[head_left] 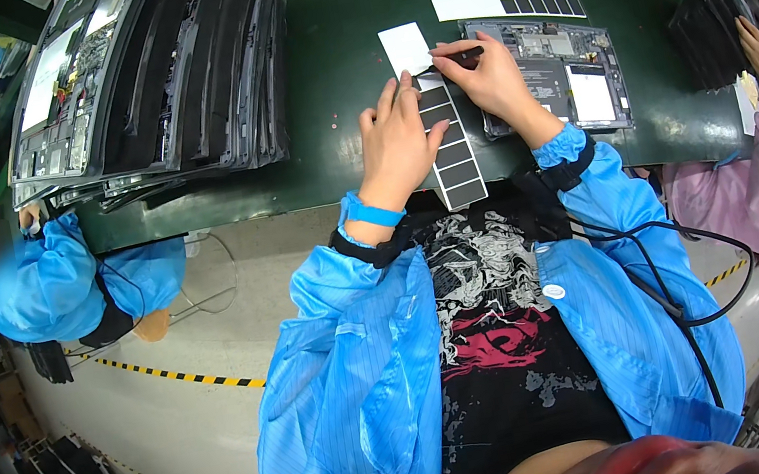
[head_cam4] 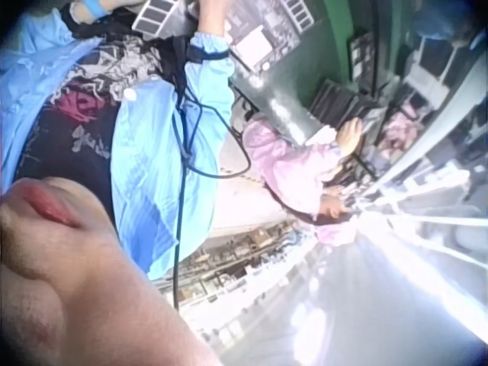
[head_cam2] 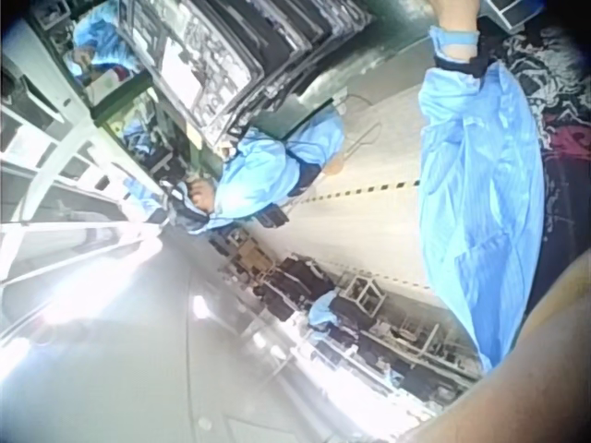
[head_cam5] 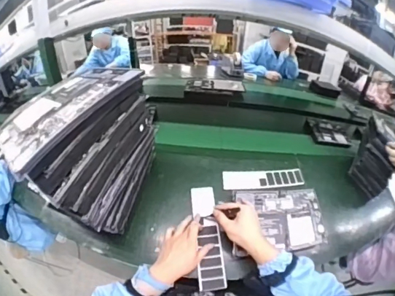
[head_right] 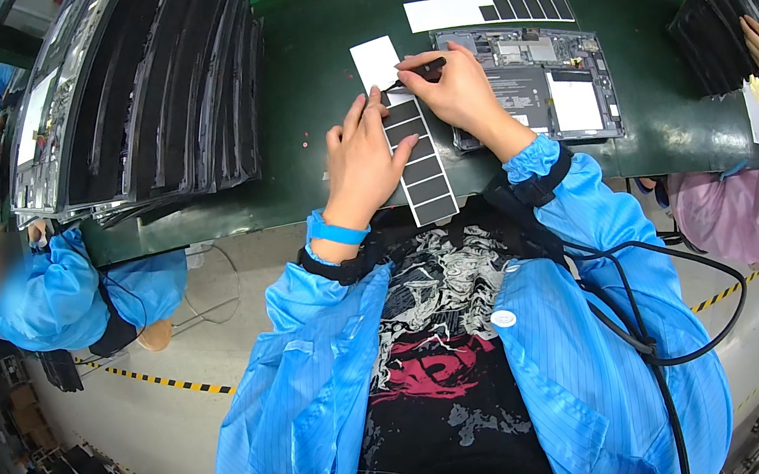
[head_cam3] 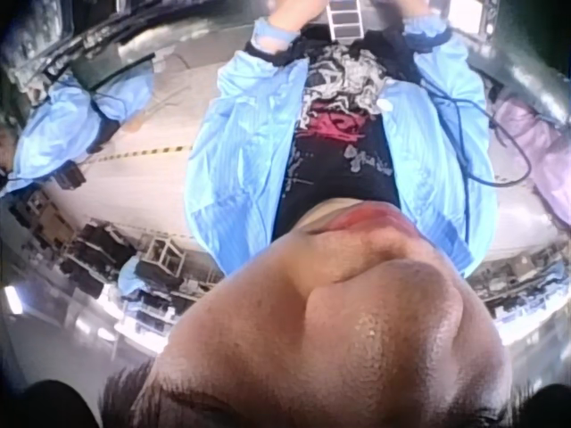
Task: Assembling internal components of a laptop on a factory production line.
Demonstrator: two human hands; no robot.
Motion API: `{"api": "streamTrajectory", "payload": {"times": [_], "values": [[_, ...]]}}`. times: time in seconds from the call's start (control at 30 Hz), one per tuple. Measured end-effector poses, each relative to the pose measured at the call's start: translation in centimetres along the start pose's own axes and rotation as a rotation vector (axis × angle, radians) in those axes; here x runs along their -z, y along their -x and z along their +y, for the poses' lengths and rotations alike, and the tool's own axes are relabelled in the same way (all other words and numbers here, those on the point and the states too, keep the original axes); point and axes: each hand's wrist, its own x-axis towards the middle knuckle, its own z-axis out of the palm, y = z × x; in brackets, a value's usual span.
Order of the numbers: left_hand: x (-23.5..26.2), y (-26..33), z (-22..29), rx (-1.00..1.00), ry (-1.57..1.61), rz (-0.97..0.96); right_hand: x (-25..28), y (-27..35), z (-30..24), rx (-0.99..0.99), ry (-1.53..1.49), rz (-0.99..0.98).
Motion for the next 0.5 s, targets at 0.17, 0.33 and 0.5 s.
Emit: {"api": "streamTrajectory", "payload": {"times": [0.17,0.33,0.5], "values": [[0.0,-0.1,0.4,-0.013,-0.024,-0.016,1.5,0.5,-0.5,-0.169,-0.335,-0.010],[0.7,-1.1,0.3,0.043,-0.007,-0.065,7.4,1.9,2.2,-0.164,-0.659,0.253],[2.0,-5.1,1.7,-0.030,-0.084,-0.107,14.1,1.6,6.6,-0.396,-0.601,0.247]]}}
